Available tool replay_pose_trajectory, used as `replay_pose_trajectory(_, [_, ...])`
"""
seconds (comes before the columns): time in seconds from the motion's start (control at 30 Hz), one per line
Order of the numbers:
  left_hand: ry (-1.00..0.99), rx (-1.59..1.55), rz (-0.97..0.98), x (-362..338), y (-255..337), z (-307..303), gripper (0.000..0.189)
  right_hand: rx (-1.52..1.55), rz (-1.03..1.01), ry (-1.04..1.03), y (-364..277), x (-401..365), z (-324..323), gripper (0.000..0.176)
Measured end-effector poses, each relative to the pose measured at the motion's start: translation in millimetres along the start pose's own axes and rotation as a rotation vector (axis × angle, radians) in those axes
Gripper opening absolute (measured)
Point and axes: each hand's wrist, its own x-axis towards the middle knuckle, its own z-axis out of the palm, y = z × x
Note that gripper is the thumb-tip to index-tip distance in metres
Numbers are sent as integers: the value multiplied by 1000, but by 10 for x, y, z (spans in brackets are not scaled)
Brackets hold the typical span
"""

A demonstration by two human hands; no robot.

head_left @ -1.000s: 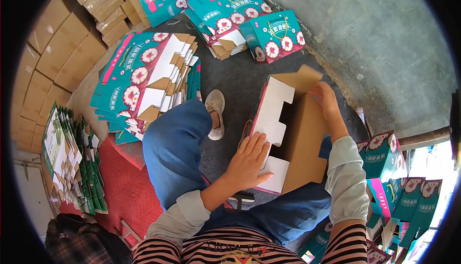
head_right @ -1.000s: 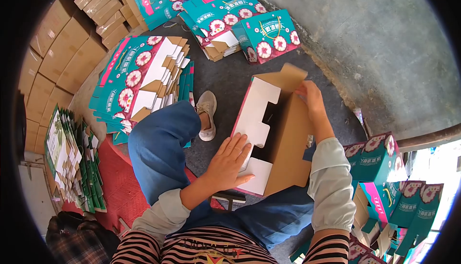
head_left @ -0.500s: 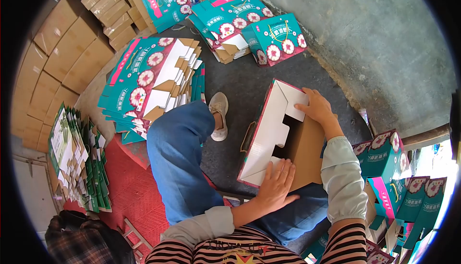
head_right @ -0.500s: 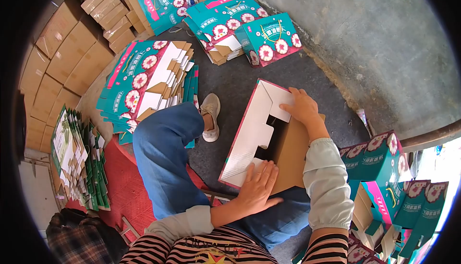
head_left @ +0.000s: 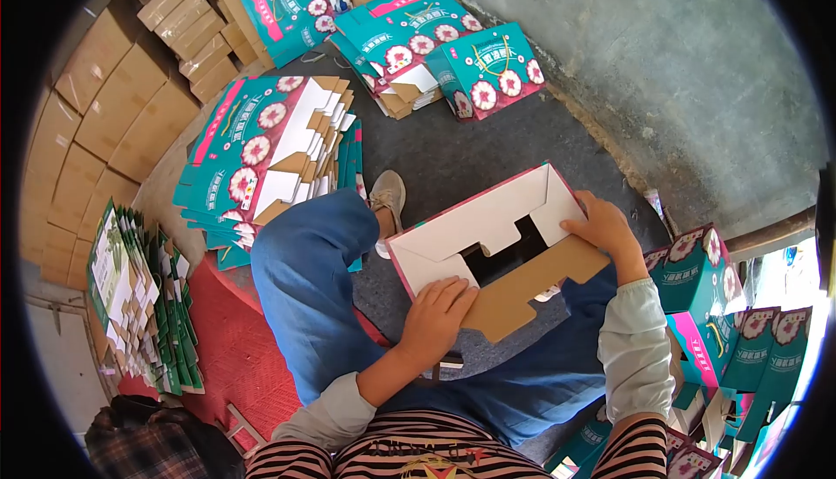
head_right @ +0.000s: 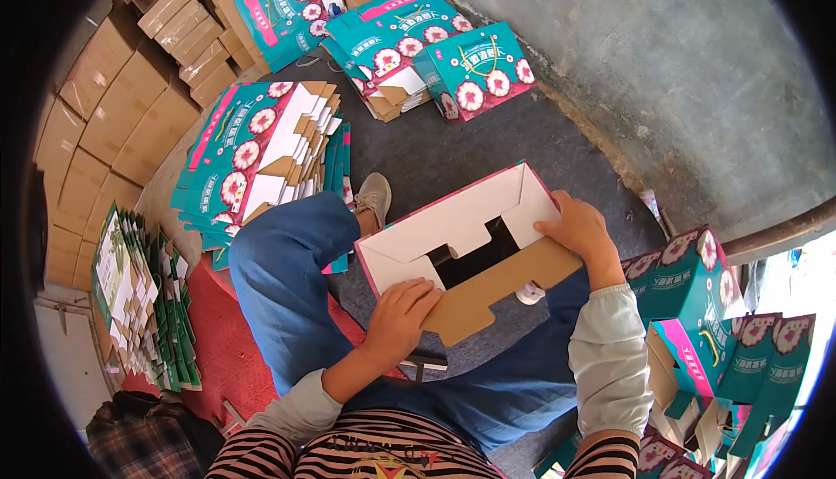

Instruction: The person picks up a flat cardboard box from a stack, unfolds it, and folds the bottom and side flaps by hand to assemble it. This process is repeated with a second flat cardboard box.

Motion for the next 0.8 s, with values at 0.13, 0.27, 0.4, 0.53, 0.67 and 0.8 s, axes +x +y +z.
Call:
replay_pose_trajectory(0.13, [23,-94,-84,17,157,-23,56,8,1,-67,90,8,-46,64])
replay_pose_trajectory(0.27, [82,-211,-216,-10,280,64,61,256,147,-205,277,91,-112,48])
replay_pose_trajectory(0.4, [117,-352,-483,3,290,179,62,411,123,-23,527,155,-83,34])
replay_pose_trajectory(0.53, [232,8,-228,80,272,182,54,398,-339,132,27,-243,-189,39])
replay_pose_trajectory(0.67, [19,196,-70,74,212,154,50,2,-544,37,-188,-526,17,57])
replay_pose_trajectory(0.8, [-62,85,-41,74,232,145,63,-218,-574,67,-268,-606,191,76])
